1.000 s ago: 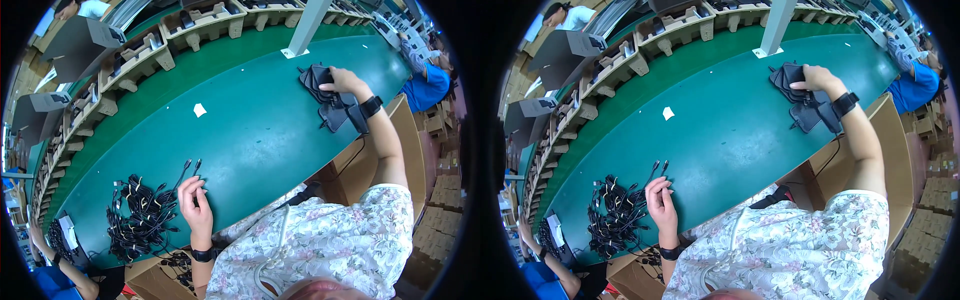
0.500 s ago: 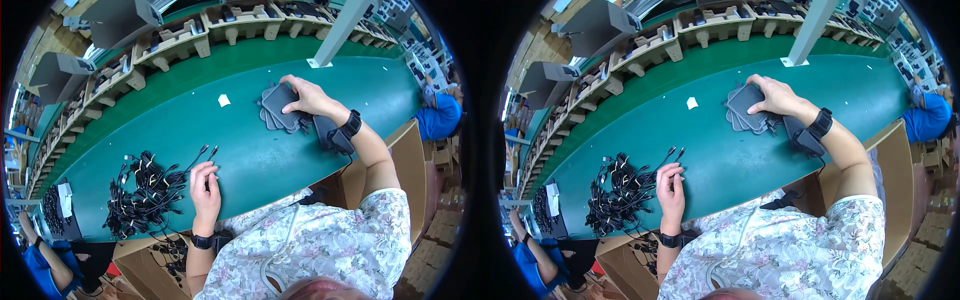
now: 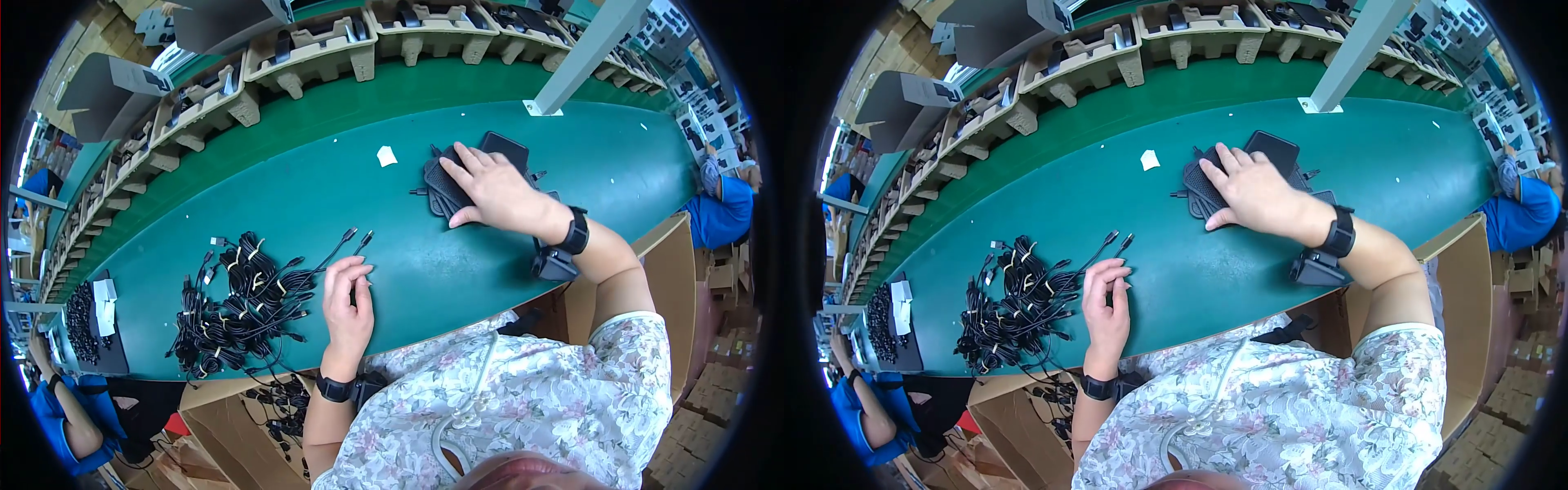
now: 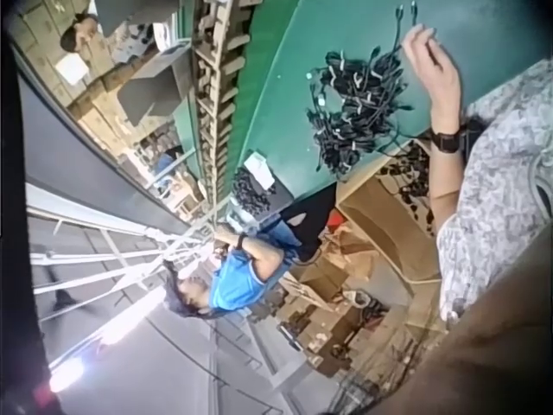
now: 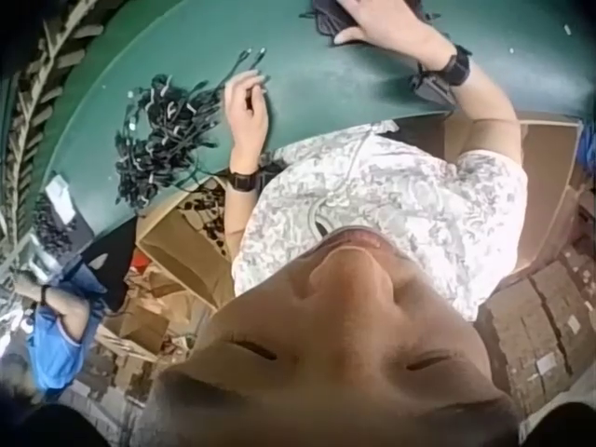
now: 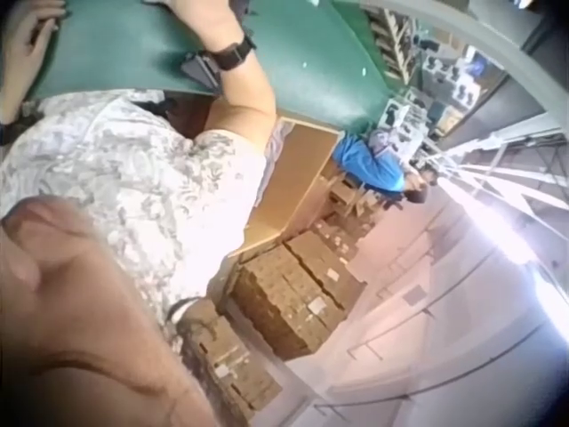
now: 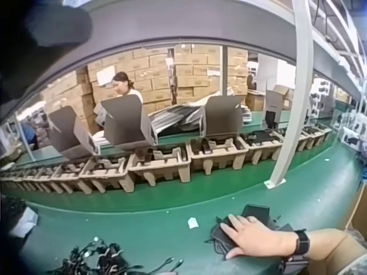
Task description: The person picks up a cable from a pile, wraps it around a small black pad, and places the assembly into a cardboard tray. They also reach into a large box to retrieve more black pads, placing them on the table before continuing to wrap cables around the pads and traying them.
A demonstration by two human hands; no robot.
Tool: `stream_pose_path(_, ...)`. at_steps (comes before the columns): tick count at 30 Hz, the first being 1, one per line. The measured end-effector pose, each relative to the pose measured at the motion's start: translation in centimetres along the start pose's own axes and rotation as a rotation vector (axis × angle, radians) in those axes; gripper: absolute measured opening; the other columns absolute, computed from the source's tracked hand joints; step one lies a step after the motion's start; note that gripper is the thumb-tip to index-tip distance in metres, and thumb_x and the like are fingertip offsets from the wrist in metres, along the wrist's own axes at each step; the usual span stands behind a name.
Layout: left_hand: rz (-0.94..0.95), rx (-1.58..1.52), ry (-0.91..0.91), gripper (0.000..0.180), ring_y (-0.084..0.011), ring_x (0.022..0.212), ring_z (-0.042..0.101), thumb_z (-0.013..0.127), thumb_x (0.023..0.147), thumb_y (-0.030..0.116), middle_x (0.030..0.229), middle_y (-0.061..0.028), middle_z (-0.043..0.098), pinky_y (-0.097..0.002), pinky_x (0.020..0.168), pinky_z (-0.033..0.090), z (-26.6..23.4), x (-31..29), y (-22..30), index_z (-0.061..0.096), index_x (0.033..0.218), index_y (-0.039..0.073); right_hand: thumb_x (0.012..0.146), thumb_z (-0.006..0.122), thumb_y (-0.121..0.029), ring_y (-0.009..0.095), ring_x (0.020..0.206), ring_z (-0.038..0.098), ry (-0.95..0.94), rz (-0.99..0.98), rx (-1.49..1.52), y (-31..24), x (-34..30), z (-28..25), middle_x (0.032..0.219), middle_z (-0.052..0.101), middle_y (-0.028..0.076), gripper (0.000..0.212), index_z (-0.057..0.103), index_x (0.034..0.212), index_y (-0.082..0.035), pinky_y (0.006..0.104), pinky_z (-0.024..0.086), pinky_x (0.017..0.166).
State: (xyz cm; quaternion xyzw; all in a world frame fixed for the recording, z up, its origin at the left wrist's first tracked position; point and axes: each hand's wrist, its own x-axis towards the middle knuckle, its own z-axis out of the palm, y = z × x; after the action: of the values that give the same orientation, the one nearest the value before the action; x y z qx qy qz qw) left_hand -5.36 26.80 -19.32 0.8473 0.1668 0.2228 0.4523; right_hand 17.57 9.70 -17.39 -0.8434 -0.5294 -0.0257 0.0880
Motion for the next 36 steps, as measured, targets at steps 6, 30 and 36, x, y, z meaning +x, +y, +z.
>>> stream_pose_path(6,0.017,0.016,0.003,0.015,-0.0151,0.079,0.057,0.049,0.085,-0.006,0.106,-0.0114,0.055,-0.0251,0.066,0.049,-0.1,-0.1,-0.2,0.059,0.093,0.001,0.074,0.070,-0.030,0.039,0.124,0.037,-0.126,-0.132,0.207,0.5,-0.1,-1.2,0.134,0.038,0.025,0.065,0.044,0.128,-0.008,0.0444,0.032,0.103)
stream_pose_path(30,-0.024,-0.023,0.024,0.013,-0.0169,0.080,0.058,0.048,0.085,-0.008,0.102,-0.0137,0.056,-0.0241,0.062,0.051,-0.5,-0.1,-0.7,0.058,0.090,-0.002,0.090,0.056,-0.028,0.010,0.076,0.055,0.471,0.593,0.924,21.4,17.9,-3.4,0.085,0.063,0.003,0.033,0.061,0.100,0.002,0.0257,0.045,0.071)
stream_pose_path(36,-0.006,0.010,0.050,0.014,-0.0176,0.072,0.059,0.047,0.085,-0.007,0.101,-0.0144,0.057,-0.0255,0.060,0.051,-0.4,-0.4,-0.9,0.058,0.091,-0.002,0.087,0.053,-0.030,0.039,0.097,0.057,0.432,0.845,0.297,29.1,23.5,-1.8,0.100,0.061,0.025,0.038,0.063,0.096,0.005,0.0425,0.045,0.083)
